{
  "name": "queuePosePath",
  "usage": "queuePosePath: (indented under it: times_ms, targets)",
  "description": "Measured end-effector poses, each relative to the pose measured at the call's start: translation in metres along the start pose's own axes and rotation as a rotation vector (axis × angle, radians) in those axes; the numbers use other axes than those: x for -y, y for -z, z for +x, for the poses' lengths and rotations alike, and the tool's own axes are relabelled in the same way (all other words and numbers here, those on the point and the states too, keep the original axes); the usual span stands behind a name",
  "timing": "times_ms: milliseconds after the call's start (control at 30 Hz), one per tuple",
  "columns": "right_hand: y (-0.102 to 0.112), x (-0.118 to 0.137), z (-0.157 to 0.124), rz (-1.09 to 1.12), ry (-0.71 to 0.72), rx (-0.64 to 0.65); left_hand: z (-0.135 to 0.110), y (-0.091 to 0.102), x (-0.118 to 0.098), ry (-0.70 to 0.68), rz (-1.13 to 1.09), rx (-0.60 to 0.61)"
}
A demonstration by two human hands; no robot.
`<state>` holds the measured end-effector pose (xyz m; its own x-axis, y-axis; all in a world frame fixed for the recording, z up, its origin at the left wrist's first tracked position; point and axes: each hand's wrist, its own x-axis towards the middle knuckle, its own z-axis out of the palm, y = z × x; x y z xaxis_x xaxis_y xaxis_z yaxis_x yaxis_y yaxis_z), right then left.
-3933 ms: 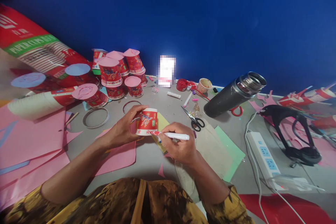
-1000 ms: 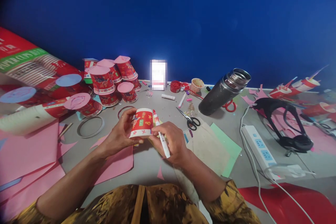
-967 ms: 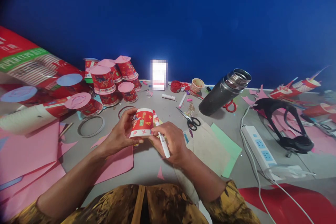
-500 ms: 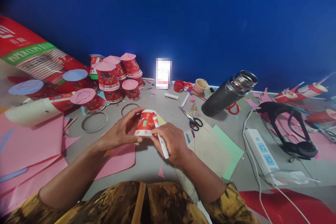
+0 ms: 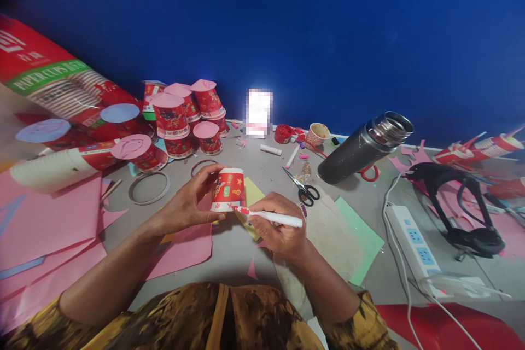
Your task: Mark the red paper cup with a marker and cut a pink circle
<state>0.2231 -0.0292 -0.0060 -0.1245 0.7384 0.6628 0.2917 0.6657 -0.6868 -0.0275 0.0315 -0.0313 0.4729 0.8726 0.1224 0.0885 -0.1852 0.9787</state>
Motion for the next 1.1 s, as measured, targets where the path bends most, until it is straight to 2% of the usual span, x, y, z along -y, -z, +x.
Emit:
queuePosePath:
  times_ms: [600,867,1100]
  targets:
    - [-0.0001,-0.0017,0.0014,-0.058,0.008,0.087,-0.0017,-0.0022,-0.0017,-0.019,0.034,0.004]
    - [0.0021,-0.0013,0.0002,-0.068,-0.063,0.064,-0.0013,-0.0018,-0.0022,-0.025,0.059,0.002]
    - [-0.0001,-0.0023,0.0009,-0.048,-0.029,0.045,-0.0007,-0.0027,-0.0026,-0.020,0.048,0.024]
